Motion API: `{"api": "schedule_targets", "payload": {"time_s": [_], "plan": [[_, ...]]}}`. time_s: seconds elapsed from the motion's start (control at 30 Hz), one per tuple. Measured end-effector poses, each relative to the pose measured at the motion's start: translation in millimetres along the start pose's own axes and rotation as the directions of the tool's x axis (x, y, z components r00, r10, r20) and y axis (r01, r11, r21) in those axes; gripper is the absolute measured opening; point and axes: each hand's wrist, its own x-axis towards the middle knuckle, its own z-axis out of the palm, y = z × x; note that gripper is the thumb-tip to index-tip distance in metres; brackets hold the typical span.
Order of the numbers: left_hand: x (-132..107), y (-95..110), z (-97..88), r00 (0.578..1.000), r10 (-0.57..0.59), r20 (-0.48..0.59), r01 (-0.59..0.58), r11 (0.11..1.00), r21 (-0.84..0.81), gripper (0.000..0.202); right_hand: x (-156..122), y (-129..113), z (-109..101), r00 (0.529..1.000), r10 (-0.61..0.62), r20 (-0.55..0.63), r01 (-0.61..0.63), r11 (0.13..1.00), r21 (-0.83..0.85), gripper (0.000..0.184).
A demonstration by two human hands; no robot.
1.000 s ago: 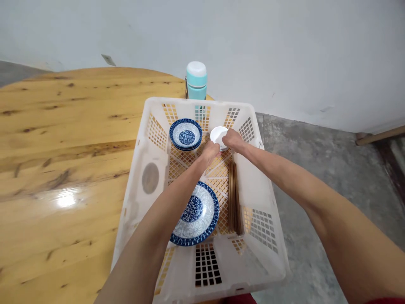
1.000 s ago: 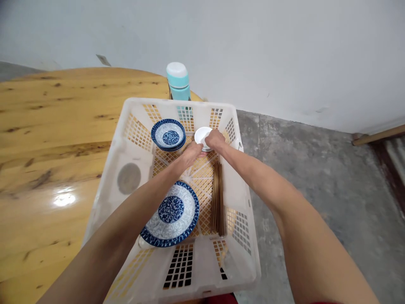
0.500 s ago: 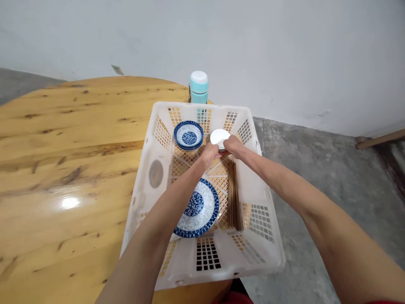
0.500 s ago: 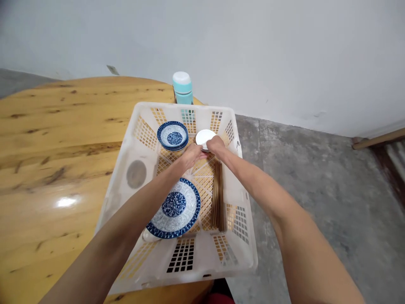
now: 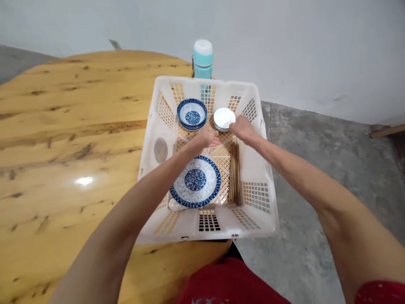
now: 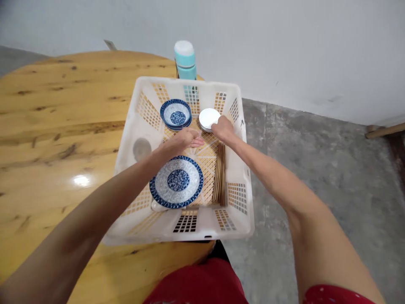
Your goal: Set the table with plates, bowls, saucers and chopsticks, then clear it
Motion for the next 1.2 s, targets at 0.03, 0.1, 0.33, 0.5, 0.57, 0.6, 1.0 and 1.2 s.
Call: {"api": "schedule_targets", "payload": {"time_s": [0.03, 0.1, 0.33, 0.5, 0.57, 0.6, 1.0, 1.2], "plan": [[-15.4, 3.4, -7.5, 0.997, 0.056, 0.045, -0.058, 0.998, 0.035, 0.013, -7.7, 3.8, -3.9, 0.998, -0.063, -0.026, 0.065, 0.994, 0.082, 0.043], [-48.4, 11.4, -25.1, 0.976, 0.203, 0.074, -0.209, 0.975, 0.077, 0.014, -29.7, 9.5, -15.2, 0.977, -0.19, -0.098, 0.208, 0.95, 0.232, 0.046], [-173.2, 11.4, -109.2, 0.665, 0.617, -0.42, -0.49, 0.785, 0.378, 0.021, -153.4, 19.0, -67.6, 0.83, -0.384, -0.405, 0.513, 0.81, 0.284, 0.04], [-272.3, -41.8, -154.3, 0.408, 0.575, -0.709, -0.372, 0.814, 0.446, 0.025, -240.0, 45.3, -63.7, 0.663, -0.264, -0.701, 0.537, 0.82, 0.199, 0.039], [-305.5, -76.6, -159.6, 0.384, 0.497, -0.778, -0.314, 0.863, 0.396, 0.026, -279.3, 53.7, -49.7, 0.653, -0.178, -0.736, 0.478, 0.851, 0.218, 0.038], [-319.7, -95.7, -159.3, 0.386, 0.458, -0.801, -0.295, 0.884, 0.363, 0.026, -299.9, 56.5, -40.7, 0.654, -0.134, -0.744, 0.447, 0.863, 0.238, 0.038], [-413.6, -256.6, -96.9, 0.74, 0.119, -0.662, -0.108, 0.993, 0.057, 0.037, -471.1, 25.9, 88.8, 0.897, 0.194, -0.396, 0.132, 0.738, 0.662, 0.037], [-426.2, -282.8, -74.1, 0.799, 0.095, -0.593, -0.083, 0.995, 0.048, 0.037, -510.9, 7.3, 144.1, 0.991, 0.123, -0.056, -0.037, 0.647, 0.761, 0.03]]}}
